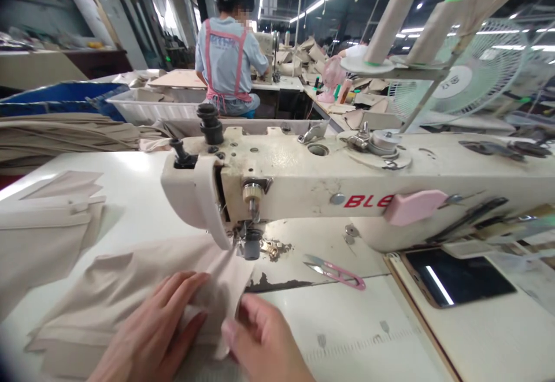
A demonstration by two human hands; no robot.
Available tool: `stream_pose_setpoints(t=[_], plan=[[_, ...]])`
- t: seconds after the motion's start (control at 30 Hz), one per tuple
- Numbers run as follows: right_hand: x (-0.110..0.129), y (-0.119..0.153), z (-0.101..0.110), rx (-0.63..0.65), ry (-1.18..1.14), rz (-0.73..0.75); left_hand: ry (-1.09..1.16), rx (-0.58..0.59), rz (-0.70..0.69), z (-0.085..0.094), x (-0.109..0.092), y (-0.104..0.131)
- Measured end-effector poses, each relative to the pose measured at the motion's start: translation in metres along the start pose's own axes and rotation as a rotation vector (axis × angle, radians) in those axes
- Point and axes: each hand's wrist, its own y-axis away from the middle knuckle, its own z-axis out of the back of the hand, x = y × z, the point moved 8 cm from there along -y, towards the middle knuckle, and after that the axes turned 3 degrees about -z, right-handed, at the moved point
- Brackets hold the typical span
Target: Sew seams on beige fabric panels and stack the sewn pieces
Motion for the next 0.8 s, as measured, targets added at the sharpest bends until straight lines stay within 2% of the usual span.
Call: stream_pose_setpoints(t=[0.03,0.13,0.2,0.33,0.47,0.53,0.63,0.7,0.8], plan=[[0.016,-0.006,0.005,-0.089,0.027,0.088,0.000,0.030,-0.005,-0.001,-0.001,-0.003],[0.037,-0.021,0.011,-0.171,0.089,0.131,0.068,0.133,-0.048,-0.003,-0.005,-0.022],[0.037,-0.028,0.014,-0.169,0.117,0.125,0.195,0.182,-0.065,-0.006,-0.005,-0.041],[0.030,-0.031,0.020,-0.187,0.178,0.146,0.410,0.235,0.063,-0.020,0.013,-0.078],[0.027,-0.027,0.021,-0.212,0.250,0.159,0.438,0.256,0.106,-0.032,0.027,-0.090],[0.035,-0.019,0.023,-0.310,0.475,0.256,0.403,0.201,0.146,-0.031,0.034,-0.090],[0.051,-0.003,0.009,-0.409,1.106,0.550,0.339,0.123,0.209,-0.027,0.038,-0.088],[0.049,0.001,-0.004,-0.350,1.409,0.687,0.322,0.111,0.244,-0.027,0.038,-0.089],[0.047,0.000,-0.008,-0.273,1.581,0.759,0.321,0.116,0.289,-0.027,0.038,-0.093]])
